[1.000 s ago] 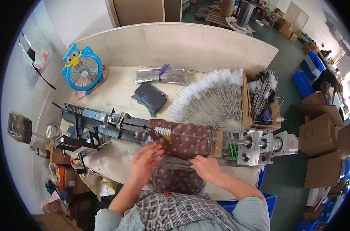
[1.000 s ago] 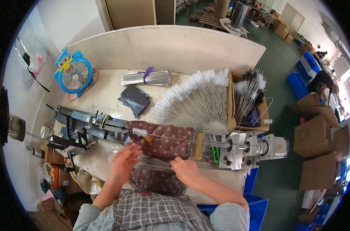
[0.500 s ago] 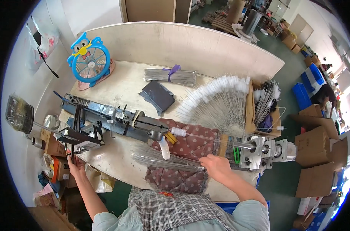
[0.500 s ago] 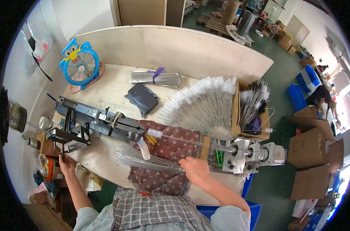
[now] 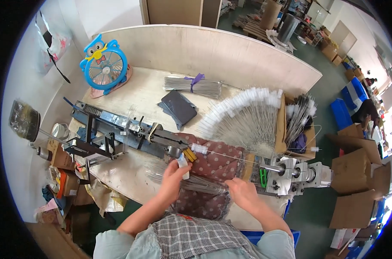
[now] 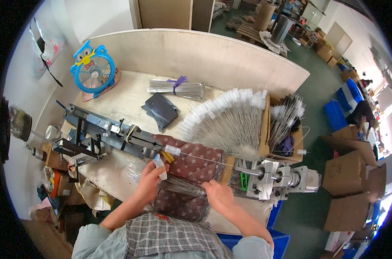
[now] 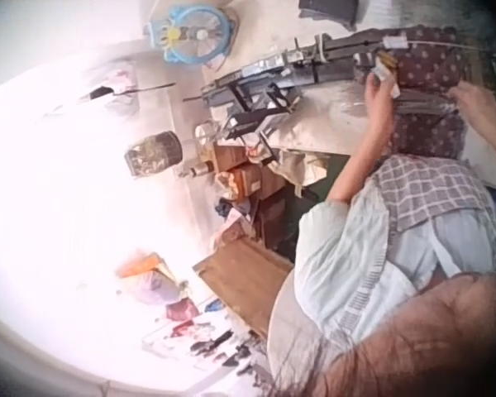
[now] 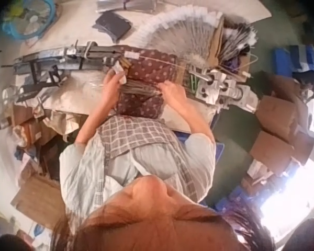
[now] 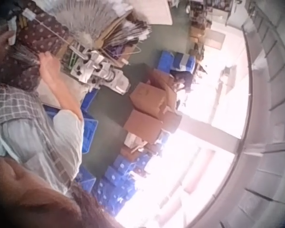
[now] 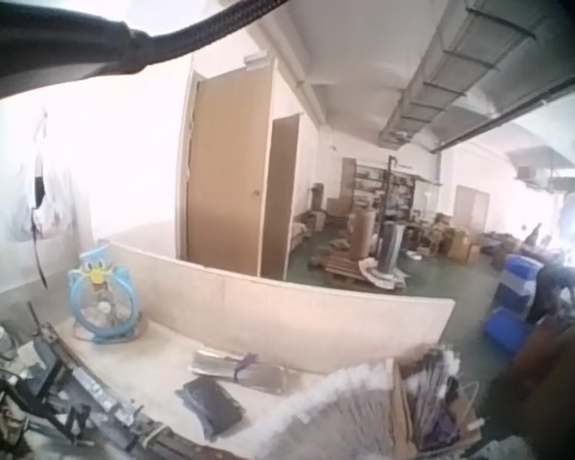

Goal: Manually assembling small components using an industrial assembly jig.

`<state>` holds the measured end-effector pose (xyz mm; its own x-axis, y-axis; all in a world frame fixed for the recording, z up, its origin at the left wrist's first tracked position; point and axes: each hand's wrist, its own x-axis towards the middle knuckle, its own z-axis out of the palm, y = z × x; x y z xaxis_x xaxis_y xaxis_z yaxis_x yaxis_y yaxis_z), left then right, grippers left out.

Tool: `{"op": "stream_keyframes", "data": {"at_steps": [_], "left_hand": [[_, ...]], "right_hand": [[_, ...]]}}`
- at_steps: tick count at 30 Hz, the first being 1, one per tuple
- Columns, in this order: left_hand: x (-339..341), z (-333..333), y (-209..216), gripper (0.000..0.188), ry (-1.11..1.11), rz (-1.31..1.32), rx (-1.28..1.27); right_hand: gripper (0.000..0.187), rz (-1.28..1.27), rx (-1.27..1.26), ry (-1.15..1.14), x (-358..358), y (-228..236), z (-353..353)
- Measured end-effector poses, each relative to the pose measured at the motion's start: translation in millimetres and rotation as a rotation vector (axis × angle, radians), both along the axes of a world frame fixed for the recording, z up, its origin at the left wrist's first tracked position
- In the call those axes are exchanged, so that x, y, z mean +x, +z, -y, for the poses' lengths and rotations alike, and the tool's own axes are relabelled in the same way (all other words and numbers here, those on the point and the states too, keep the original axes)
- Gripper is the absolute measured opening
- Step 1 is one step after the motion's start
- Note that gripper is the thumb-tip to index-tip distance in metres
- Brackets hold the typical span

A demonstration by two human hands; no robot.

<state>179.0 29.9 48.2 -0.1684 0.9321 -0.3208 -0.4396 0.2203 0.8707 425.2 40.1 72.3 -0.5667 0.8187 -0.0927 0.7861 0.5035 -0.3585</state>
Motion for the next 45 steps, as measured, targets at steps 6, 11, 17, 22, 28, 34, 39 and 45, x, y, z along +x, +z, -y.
{"op": "stream_keyframes", "data": {"at_steps": [6,11,17,22,28,34,39,45], "left_hand": [[17,-8,109,0.032,-0.083,0.738,-0.222],[-40,7,92,0.040,-0.108,0.555,-0.079],[-6,0,82,0.033,-0.611,0.283,-0.126],[80,-48,75,0.020,-0.655,-0.494,0.567],[121,-84,30,0.018,-0.577,-1.410,0.770],[123,-103,24,0.005,-0.610,-1.784,0.759],[113,-139,34,0.015,-0.468,-1.824,0.983],[43,-38,49,0.023,-0.460,-1.327,1.044]], "right_hand": [[0.017,-0.018,-0.001,-0.067,-6,11,-1],[0.017,0.125,0.192,-0.120,1,72,-3],[0.021,-0.147,0.531,-0.368,33,137,-34],[0.020,-0.313,0.314,-0.362,32,111,-51],[0.015,-0.477,0.194,-0.395,30,92,-57],[0.008,-0.298,0.384,-0.404,41,73,-61],[0.009,-0.268,0.116,-0.234,42,75,-66],[0.010,-0.460,0.187,0.038,-13,84,-85]]}}
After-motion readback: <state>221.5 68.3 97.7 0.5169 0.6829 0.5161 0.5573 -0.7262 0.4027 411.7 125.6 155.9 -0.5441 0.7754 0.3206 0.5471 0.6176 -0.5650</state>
